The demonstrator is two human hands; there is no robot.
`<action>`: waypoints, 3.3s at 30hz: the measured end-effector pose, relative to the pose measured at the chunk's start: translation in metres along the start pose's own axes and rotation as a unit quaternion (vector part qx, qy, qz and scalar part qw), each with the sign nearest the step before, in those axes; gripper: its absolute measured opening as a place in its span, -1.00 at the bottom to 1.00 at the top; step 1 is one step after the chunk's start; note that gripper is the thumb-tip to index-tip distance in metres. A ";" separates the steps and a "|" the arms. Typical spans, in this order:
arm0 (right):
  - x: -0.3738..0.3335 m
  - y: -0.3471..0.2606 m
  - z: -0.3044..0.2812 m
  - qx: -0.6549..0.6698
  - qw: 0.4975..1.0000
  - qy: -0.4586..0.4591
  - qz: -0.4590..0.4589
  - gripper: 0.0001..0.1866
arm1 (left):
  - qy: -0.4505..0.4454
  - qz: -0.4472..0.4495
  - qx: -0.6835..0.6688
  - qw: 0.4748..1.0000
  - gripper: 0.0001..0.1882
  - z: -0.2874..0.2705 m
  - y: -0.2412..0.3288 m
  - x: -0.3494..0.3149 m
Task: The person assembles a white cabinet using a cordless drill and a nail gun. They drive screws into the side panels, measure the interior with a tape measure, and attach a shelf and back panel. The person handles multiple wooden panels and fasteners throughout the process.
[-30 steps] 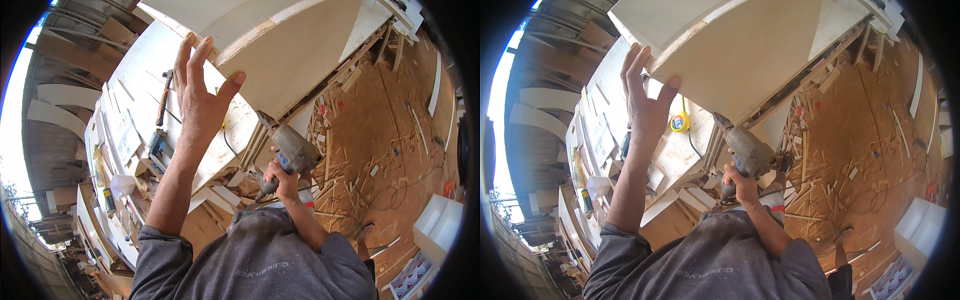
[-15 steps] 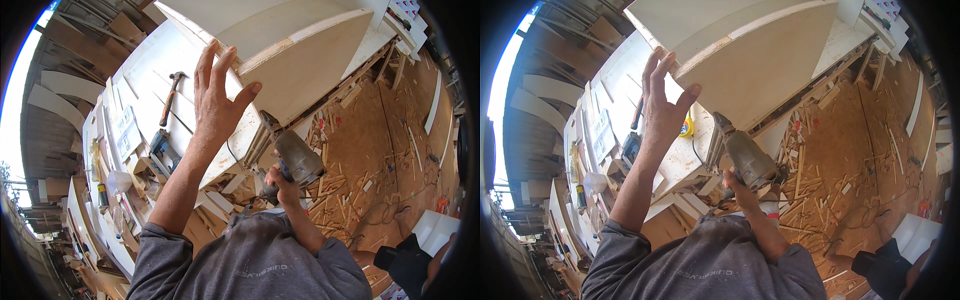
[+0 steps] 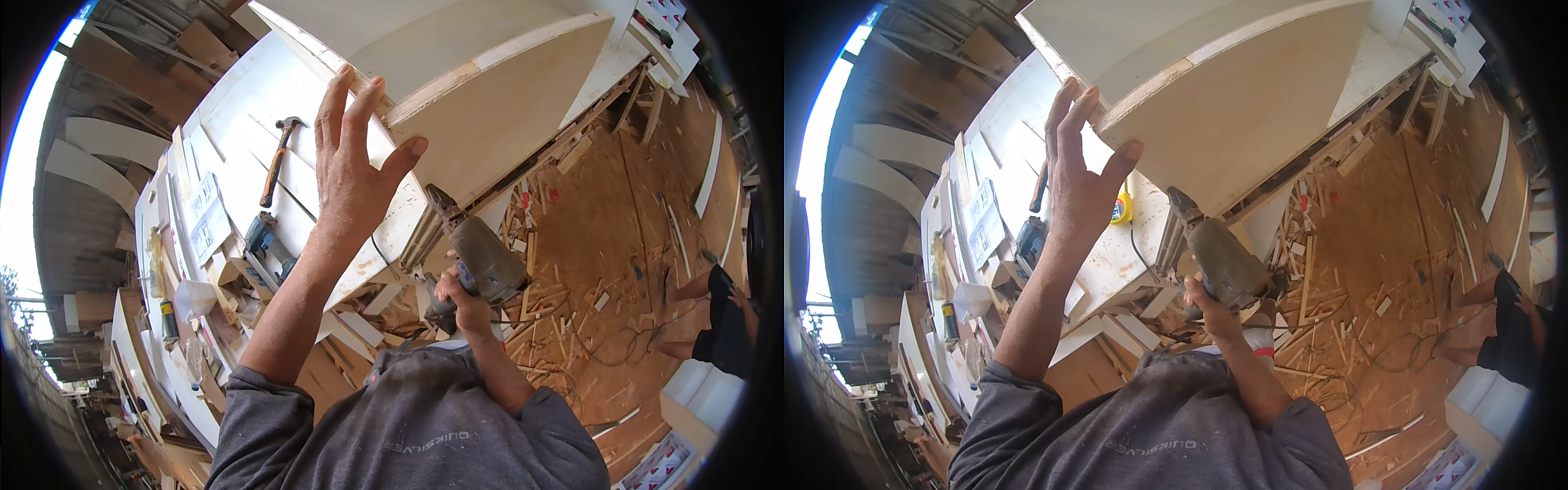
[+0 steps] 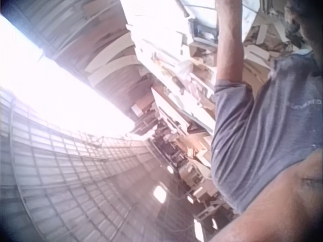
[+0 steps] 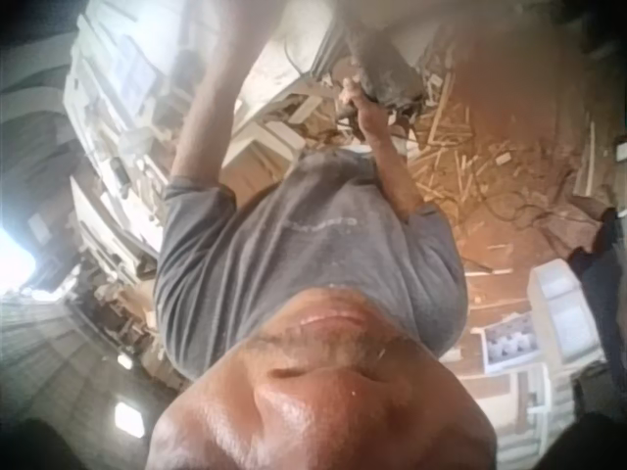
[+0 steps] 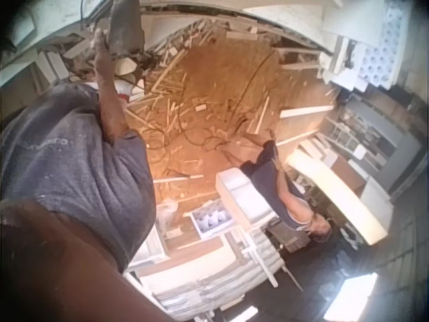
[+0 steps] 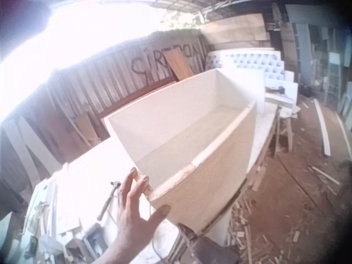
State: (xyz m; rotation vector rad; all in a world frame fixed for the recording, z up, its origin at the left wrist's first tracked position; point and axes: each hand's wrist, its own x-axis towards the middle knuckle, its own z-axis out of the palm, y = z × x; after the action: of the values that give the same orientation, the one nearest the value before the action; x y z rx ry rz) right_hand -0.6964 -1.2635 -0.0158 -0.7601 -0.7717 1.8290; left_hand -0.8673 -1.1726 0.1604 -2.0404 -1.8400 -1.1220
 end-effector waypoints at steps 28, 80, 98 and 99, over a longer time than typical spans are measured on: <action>0.001 -0.053 0.016 -0.157 0.986 -0.014 -0.047 -0.81 | -0.062 0.107 -0.049 0.991 -0.47 -0.017 -0.014 0.060; 0.651 -0.629 -0.610 -0.702 0.681 0.090 -0.190 -0.25 | -0.132 -0.411 -0.013 0.902 -0.26 0.205 0.185 0.257; 0.848 -0.549 -0.673 -0.867 0.474 0.014 -0.155 -0.37 | -0.125 -0.462 0.176 0.860 -0.34 0.203 0.170 0.236; 0.838 -0.548 -0.667 -0.868 0.444 0.017 -0.220 -0.37 | -0.116 -0.461 0.157 0.865 -0.40 0.203 0.171 0.234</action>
State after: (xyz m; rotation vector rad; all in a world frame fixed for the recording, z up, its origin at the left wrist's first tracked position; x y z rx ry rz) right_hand -0.1631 -0.1902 -0.1255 -1.4781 -2.5018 -0.1579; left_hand -0.6397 -0.9093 0.2228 -1.1062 -3.0111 -0.6190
